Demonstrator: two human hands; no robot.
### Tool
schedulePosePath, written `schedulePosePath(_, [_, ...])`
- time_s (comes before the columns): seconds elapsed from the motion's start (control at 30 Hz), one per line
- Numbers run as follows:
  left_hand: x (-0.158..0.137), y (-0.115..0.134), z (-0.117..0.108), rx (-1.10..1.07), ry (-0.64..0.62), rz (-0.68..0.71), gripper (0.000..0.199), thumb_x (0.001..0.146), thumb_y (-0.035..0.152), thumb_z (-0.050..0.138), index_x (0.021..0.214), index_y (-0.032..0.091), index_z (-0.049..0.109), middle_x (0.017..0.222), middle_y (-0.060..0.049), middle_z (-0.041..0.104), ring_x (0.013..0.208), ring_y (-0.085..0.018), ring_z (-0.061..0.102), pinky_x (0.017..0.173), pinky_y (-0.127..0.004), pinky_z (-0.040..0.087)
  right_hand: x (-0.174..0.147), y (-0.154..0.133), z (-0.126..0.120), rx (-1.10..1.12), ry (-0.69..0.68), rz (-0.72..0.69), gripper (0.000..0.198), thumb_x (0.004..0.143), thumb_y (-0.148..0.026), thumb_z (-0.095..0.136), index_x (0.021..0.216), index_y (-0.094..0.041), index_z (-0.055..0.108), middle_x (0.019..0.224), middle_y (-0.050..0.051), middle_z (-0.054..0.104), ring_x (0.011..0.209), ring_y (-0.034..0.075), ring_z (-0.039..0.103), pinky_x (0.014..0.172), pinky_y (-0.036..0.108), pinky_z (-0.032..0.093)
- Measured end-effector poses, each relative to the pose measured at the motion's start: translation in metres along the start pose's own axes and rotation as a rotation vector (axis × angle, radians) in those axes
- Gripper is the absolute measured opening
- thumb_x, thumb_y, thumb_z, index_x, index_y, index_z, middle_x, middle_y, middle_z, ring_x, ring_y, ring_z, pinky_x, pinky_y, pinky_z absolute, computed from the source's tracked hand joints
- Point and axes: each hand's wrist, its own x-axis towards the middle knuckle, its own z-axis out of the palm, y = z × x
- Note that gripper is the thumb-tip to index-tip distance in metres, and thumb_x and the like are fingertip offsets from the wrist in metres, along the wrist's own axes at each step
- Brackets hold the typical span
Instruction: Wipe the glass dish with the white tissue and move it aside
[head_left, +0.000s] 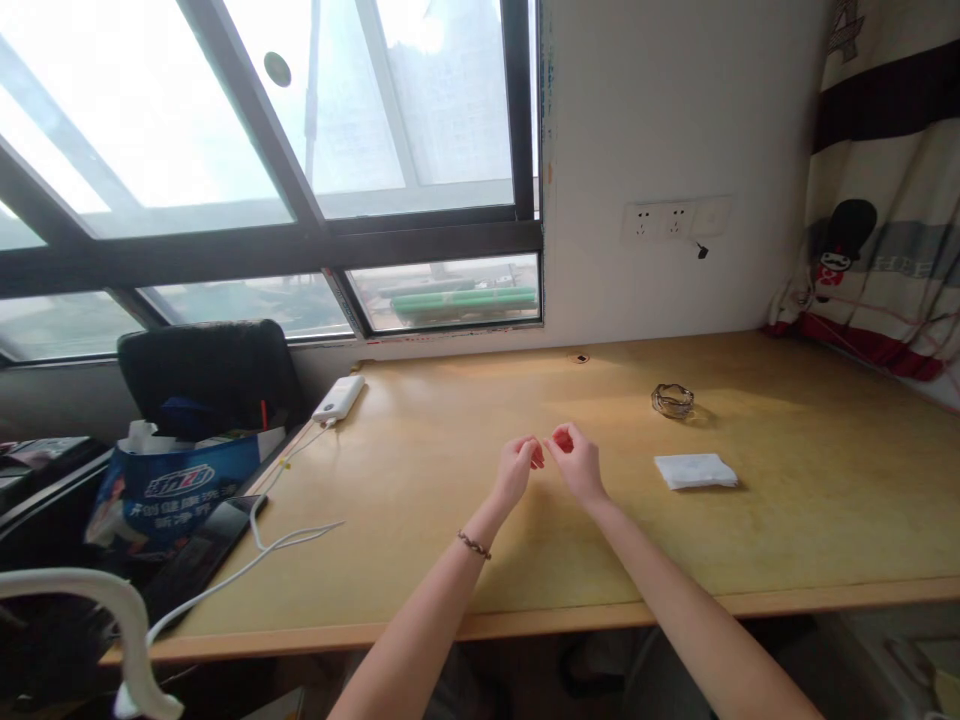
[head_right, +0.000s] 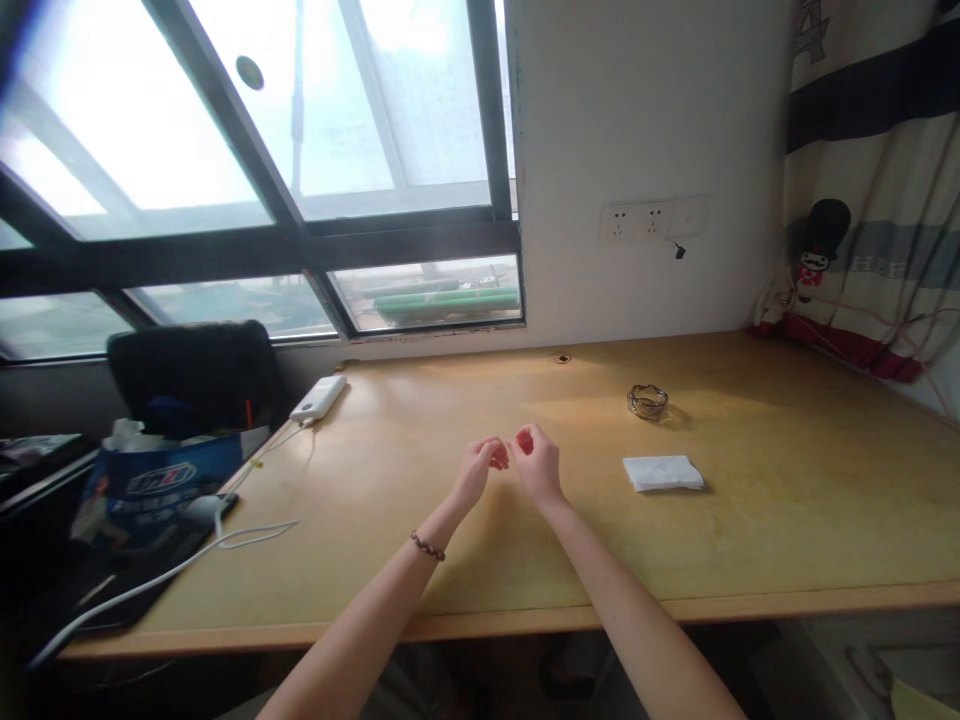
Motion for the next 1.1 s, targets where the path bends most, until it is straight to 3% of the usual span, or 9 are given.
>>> schedulePosePath(0.17, [0.015,-0.026,0.004,-0.103,0.087,-0.035,0.026,0.067,0.037,0.060,0.065,0.014,0.050,0.051,0.004,0.050,0.043,-0.007,0.046,0.044,-0.019,0.035,0.001,0.030,0.012,-0.037,0.006,0.061,0.043,0.083,-0.048,0.037,0.051,-0.019,0.044,0.039,-0.004,0.041,0.039,0.011,0.041,0.045,0.024,0.034])
schedulePosePath(0.23, [0.013,-0.034,0.005,-0.119,0.089,-0.028,0.031,0.070,0.042,0.058,0.061,0.013,0.050,0.049,0.002,0.050,0.044,-0.008,0.046,0.046,-0.020,0.037,-0.002,0.033,0.015,0.012,-0.026,0.073,0.042,0.083,-0.048,0.037,0.055,-0.019,0.048,0.041,-0.003,0.044,0.039,0.012,0.043,0.045,0.024,0.036])
schedulePosePath(0.37, [0.008,-0.042,0.006,-0.159,0.105,-0.022,0.040,0.077,0.049,0.047,0.074,0.011,0.059,0.070,-0.007,0.063,0.066,-0.015,0.059,0.061,-0.026,0.046,-0.006,0.031,0.024,0.161,-0.094,0.032,0.036,0.080,-0.046,0.045,0.099,-0.017,0.054,0.093,0.008,0.061,0.077,0.017,0.059,0.066,0.028,0.049])
schedulePosePath(0.47, [0.005,-0.041,0.007,-0.269,0.087,-0.019,0.043,0.076,0.046,0.052,0.107,0.016,0.055,0.110,-0.011,0.059,0.098,-0.020,0.057,0.081,-0.030,0.045,-0.007,0.028,0.028,0.174,-0.210,-0.058,0.045,0.082,-0.048,0.042,0.119,-0.022,0.047,0.124,0.010,0.048,0.114,0.021,0.045,0.094,0.037,0.039])
schedulePosePath(0.57, [0.002,-0.033,0.007,-0.331,0.039,-0.001,0.047,0.076,0.042,0.054,0.117,0.019,0.051,0.127,-0.011,0.048,0.115,-0.022,0.046,0.094,-0.031,0.038,-0.008,0.023,0.025,0.188,-0.314,-0.102,0.048,0.084,-0.051,0.037,0.124,-0.026,0.045,0.129,0.006,0.045,0.122,0.021,0.036,0.103,0.041,0.027])
schedulePosePath(0.67, [-0.004,-0.021,0.007,-0.319,-0.059,0.045,0.047,0.075,0.041,0.055,0.115,0.017,0.053,0.126,-0.013,0.049,0.117,-0.025,0.044,0.098,-0.035,0.035,-0.010,0.016,0.018,0.260,-0.368,-0.086,0.049,0.084,-0.053,0.033,0.124,-0.027,0.046,0.128,0.005,0.047,0.119,0.022,0.039,0.100,0.040,0.031])
schedulePosePath(0.83, [-0.009,-0.017,0.009,-0.348,-0.189,0.056,0.051,0.073,0.045,0.056,0.115,0.016,0.053,0.121,-0.015,0.052,0.102,-0.027,0.055,0.088,-0.040,0.043,-0.013,0.012,0.013,0.373,-0.452,-0.100,0.054,0.082,-0.057,0.034,0.123,-0.025,0.046,0.123,0.008,0.051,0.113,0.025,0.047,0.093,0.041,0.039])
schedulePosePath(0.97, [-0.008,-0.028,0.011,-0.267,-0.159,0.010,0.044,0.069,0.045,0.059,0.099,0.013,0.061,0.104,-0.014,0.060,0.092,-0.026,0.058,0.079,-0.037,0.048,-0.013,0.016,0.014,0.330,-0.532,-0.110,0.050,0.082,-0.055,0.037,0.116,-0.022,0.053,0.114,0.010,0.057,0.106,0.024,0.052,0.090,0.039,0.041])
schedulePosePath(1.1, [-0.006,-0.036,0.014,-0.168,-0.067,0.057,0.028,0.078,0.039,0.048,0.088,0.017,0.064,0.090,-0.008,0.063,0.087,-0.022,0.061,0.077,-0.032,0.049,-0.012,0.020,0.017,0.266,-0.507,-0.090,0.041,0.082,-0.048,0.042,0.108,-0.021,0.058,0.102,0.008,0.062,0.098,0.022,0.056,0.086,0.036,0.044])
